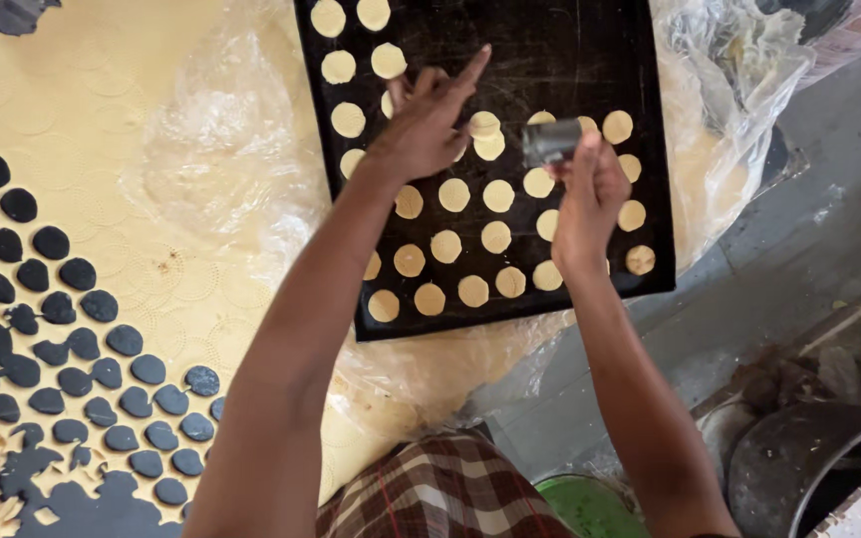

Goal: The person cuts small circular pieces from a large sheet of dough using a metal cutter and places the individual pieces onto baking trays.

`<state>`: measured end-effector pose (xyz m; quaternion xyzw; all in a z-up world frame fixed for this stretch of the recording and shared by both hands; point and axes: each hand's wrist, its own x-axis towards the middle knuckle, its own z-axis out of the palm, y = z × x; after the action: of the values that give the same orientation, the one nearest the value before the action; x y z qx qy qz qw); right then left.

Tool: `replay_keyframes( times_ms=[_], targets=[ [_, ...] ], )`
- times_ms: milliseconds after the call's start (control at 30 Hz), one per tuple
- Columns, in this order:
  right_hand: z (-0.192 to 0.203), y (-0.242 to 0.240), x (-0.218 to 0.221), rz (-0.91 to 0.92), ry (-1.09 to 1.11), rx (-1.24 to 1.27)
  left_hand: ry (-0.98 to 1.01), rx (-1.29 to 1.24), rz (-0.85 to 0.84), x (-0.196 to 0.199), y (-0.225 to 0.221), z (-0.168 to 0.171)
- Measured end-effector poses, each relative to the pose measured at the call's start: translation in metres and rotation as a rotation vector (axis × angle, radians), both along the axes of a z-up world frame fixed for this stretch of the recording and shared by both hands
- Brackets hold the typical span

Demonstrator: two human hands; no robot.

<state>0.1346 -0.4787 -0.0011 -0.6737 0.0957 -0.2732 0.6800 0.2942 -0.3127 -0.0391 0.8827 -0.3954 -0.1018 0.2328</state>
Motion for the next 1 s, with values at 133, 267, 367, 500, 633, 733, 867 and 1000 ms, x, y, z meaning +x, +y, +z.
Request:
replay_keyframes(
  times_ms=[133,267,367,500,633,733,867,1000],
  targets=[
    [0.003,-0.002,-0.027,-0.014,-0.028,0.151,0.157,-0.054,-0.007,-0.014,-0.032,0.001],
    [0.009,-0.002,-0.060,-0.041,0.066,0.114,0.151,-0.058,-0.012,-0.001,-0.042,0.005],
    [0.009,-0.007,-0.079,-0.051,0.099,0.073,0.286,-0.121,0.127,0.009,-0.026,0.017],
    [0.009,0.000,-0.087,-0.067,0.097,0.154,0.307,-0.037,0.220,0.010,-0.014,0.030],
    [0.015,0.019,-0.081,-0.024,0.115,0.158,0.117,-0.068,0.101,0.010,-0.016,0.007],
    [0.019,0.025,-0.085,-0.008,0.151,0.137,0.115,-0.104,0.084,0.013,-0.019,-0.013],
    [0.018,0.028,-0.088,-0.021,0.212,0.142,0.036,0.024,0.247,0.027,-0.020,-0.005],
    [0.019,0.031,-0.095,-0.022,0.263,0.026,0.045,-0.177,0.232,0.020,0.005,0.022]
  ],
)
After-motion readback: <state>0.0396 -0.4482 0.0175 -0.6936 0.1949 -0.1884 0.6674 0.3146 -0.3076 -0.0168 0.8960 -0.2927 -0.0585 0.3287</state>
